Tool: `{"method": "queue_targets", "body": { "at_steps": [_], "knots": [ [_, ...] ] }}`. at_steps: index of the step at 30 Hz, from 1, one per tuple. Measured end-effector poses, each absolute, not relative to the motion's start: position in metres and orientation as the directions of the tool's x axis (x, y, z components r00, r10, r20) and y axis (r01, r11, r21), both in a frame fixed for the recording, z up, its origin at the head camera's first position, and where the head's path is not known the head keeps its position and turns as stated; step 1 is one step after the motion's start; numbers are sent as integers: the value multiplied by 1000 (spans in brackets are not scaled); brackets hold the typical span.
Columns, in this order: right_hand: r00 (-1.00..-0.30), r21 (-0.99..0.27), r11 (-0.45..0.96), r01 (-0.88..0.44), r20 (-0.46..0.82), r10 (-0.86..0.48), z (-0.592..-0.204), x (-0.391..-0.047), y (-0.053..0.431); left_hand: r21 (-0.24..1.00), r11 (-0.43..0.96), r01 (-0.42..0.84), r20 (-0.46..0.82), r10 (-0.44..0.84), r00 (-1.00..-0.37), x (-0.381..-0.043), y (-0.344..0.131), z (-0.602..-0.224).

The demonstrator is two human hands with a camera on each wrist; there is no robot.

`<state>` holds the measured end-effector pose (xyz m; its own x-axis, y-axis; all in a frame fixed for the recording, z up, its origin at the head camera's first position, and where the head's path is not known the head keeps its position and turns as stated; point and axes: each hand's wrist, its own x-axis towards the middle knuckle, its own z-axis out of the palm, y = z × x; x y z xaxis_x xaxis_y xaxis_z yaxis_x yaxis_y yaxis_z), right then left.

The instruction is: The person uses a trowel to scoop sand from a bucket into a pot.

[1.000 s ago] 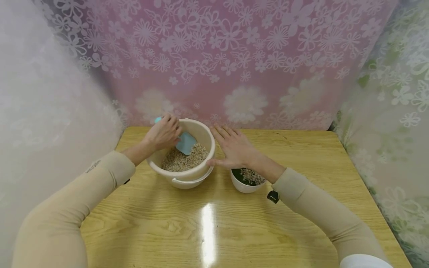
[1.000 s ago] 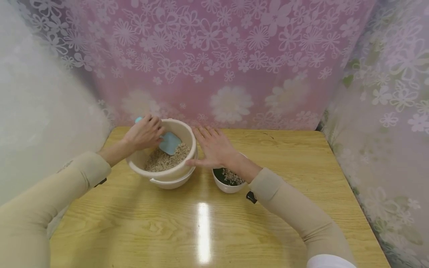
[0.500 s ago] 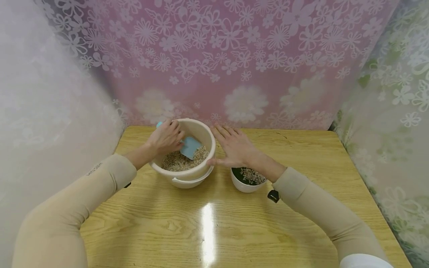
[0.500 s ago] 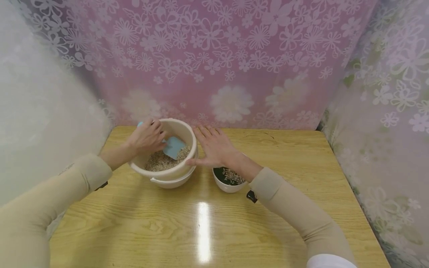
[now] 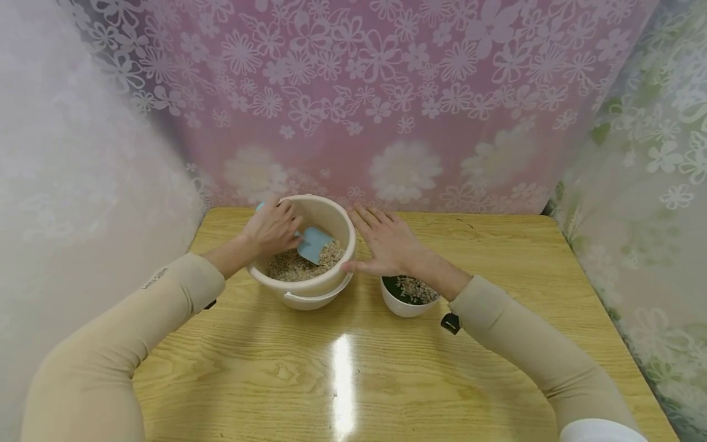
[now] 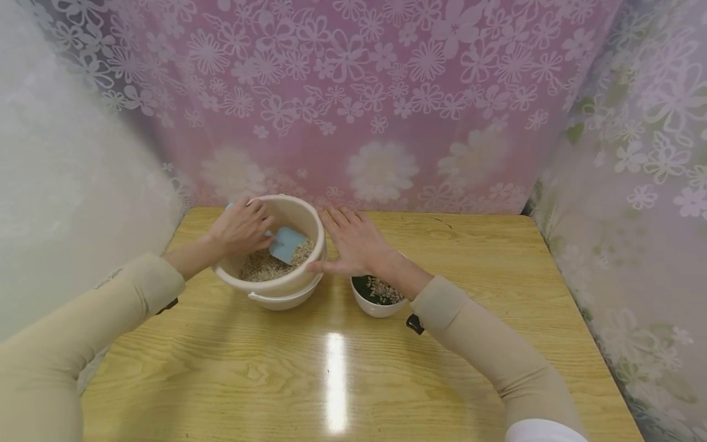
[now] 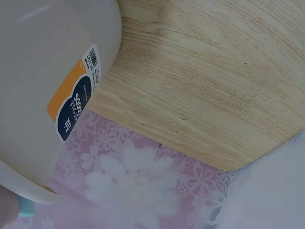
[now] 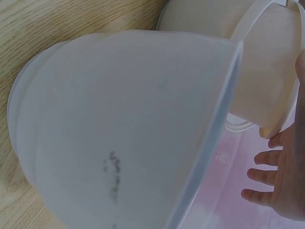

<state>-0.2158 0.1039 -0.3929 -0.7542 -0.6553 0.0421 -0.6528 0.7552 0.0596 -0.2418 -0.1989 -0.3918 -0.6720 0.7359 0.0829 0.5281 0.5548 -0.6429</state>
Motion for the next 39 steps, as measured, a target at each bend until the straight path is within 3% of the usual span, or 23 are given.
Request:
{"method": "queue_targets", "body": {
  "at_steps": [13,39],
  "knots": [
    [-766,49,767,-640,37,-642,-393,-212,102,-568,603,561,-15,673,-739,-236,-200,-387],
    [-773,37,774,-633,32,-634,-393,-207,100,-392,690,609,1,662,-749,-228,-206,-379]
  ]
}}
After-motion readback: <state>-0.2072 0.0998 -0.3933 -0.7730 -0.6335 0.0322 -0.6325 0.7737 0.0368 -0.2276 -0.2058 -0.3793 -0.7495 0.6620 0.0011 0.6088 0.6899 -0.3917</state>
